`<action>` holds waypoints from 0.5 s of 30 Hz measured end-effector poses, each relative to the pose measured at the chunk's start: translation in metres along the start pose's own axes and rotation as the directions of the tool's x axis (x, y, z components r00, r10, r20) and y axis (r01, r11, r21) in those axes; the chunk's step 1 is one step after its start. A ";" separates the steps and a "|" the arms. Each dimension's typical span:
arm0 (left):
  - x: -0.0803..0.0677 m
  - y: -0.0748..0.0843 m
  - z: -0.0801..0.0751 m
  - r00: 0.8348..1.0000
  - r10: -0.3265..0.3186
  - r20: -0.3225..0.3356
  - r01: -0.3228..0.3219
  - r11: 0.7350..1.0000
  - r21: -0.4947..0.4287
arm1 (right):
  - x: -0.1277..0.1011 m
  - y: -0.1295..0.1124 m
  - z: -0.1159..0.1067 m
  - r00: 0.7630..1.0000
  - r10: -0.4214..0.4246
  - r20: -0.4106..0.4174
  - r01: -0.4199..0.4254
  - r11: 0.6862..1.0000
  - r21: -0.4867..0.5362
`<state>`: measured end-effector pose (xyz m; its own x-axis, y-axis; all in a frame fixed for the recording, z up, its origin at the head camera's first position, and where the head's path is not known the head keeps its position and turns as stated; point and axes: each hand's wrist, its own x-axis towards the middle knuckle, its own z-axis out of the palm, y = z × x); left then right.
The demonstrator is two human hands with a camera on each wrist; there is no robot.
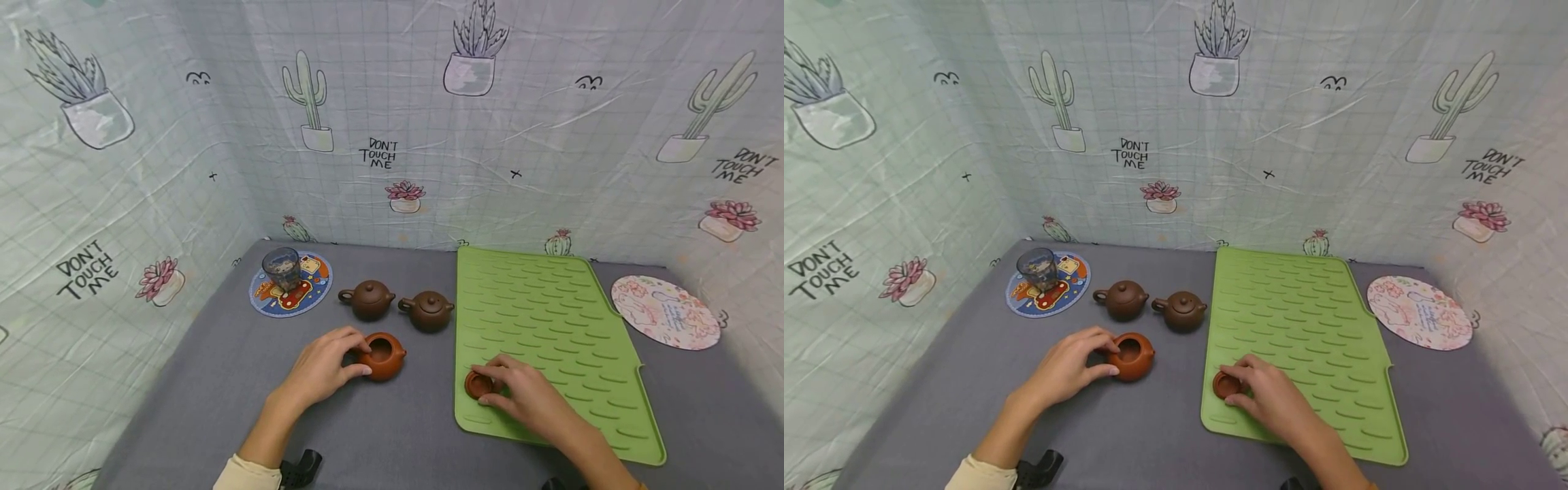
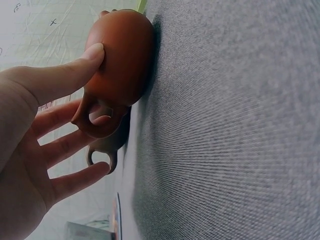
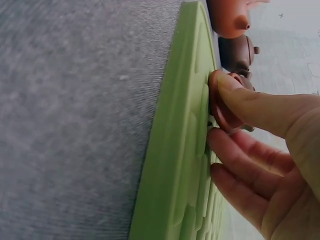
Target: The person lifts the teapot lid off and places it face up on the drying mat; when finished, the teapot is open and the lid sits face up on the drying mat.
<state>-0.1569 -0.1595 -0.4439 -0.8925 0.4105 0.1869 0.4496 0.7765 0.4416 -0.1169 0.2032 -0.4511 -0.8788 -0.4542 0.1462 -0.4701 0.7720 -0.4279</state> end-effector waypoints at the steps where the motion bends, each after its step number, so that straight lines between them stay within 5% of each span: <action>1: 0.000 0.000 0.000 1.000 0.000 0.000 0.000 1.000 0.000 | 0.000 0.000 0.000 1.000 0.013 0.010 -0.013 1.000 -0.003; 15: 0.000 0.000 0.000 1.000 0.012 -0.018 -0.012 1.000 0.006 | 0.007 -0.006 -0.005 0.994 0.046 0.096 -0.047 0.999 0.006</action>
<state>-0.1573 -0.1595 -0.4436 -0.8874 0.4113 0.2082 0.4607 0.7742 0.4340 -0.1210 0.1976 -0.4433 -0.8878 -0.4584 0.0403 -0.4278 0.7898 -0.4395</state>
